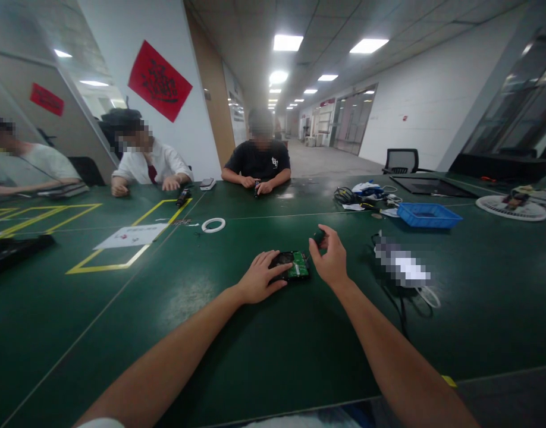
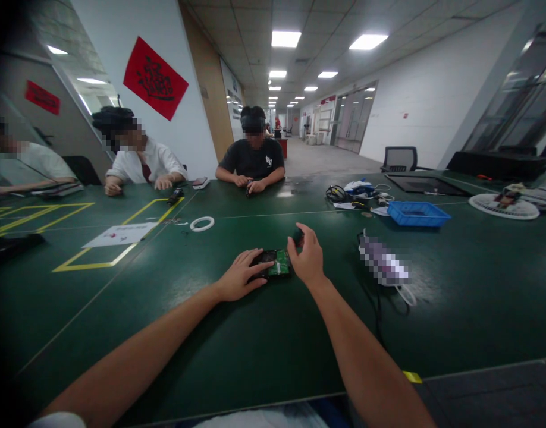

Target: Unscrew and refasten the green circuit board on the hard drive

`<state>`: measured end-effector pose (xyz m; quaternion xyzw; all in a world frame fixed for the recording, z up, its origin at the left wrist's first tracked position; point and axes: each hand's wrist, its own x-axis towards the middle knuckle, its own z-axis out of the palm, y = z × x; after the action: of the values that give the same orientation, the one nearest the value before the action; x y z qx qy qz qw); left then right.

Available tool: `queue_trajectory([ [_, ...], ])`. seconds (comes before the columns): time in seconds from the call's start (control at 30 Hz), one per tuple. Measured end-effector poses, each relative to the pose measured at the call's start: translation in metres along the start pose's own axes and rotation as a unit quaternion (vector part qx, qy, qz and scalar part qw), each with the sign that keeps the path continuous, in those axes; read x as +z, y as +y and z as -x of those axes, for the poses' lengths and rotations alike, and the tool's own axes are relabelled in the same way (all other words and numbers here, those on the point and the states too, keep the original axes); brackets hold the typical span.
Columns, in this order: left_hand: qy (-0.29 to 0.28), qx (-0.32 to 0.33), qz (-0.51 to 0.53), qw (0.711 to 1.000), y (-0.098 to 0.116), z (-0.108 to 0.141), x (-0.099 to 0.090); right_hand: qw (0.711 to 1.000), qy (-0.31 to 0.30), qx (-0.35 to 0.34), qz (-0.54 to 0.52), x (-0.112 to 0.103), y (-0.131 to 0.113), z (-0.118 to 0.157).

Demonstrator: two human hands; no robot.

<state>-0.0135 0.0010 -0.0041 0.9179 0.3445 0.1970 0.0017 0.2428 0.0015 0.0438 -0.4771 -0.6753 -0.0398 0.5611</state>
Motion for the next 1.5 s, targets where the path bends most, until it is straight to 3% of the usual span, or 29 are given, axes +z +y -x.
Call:
queue_trajectory([
  [0.3, -0.001, -0.016, 0.012, 1.0, 0.001, 0.0, -0.003, 0.997, 0.008, 0.063, 0.042, -0.002, 0.025, -0.005],
  [0.47, 0.001, -0.026, 0.023, 0.999, 0.001, 0.002, -0.002, 0.982, -0.104, 0.127, 0.093, 0.003, 0.05, 0.002],
  [0.63, 0.005, -0.04, 0.073, 0.997, -0.004, 0.003, -0.003, 0.948, -0.194, 0.207, 0.143, 0.007, 0.072, 0.008],
  [0.73, 0.037, -0.074, 0.116, 0.99, -0.028, 0.005, -0.005, 0.944, -0.211, 0.209, 0.142, 0.008, 0.077, 0.009],
  [0.8, 0.076, -0.141, 0.102, 0.982, -0.055, 0.012, -0.009, 0.946, -0.214, 0.196, 0.144, 0.008, 0.077, 0.009],
  [0.9, 0.084, -0.274, -0.01, 0.958, -0.103, 0.033, -0.02, 0.946, -0.218, 0.19, 0.143, 0.008, 0.076, 0.009],
  [1.0, 0.083, -0.388, -0.143, 0.906, -0.145, 0.062, -0.037, 0.948, -0.214, 0.19, 0.14, 0.008, 0.075, 0.009],
  [1.07, 0.051, -0.435, -0.18, 0.881, -0.164, 0.078, -0.046, 0.949, -0.211, 0.187, 0.14, 0.007, 0.075, 0.009],
  [1.23, 0.014, -0.435, -0.174, 0.884, -0.174, 0.089, -0.046, 0.946, -0.219, 0.196, 0.136, 0.007, 0.071, 0.01],
  [1.5, 0.047, -0.45, -0.158, 0.878, -0.161, 0.072, -0.025, 0.945, -0.227, 0.188, 0.141, 0.006, 0.071, 0.01],
])
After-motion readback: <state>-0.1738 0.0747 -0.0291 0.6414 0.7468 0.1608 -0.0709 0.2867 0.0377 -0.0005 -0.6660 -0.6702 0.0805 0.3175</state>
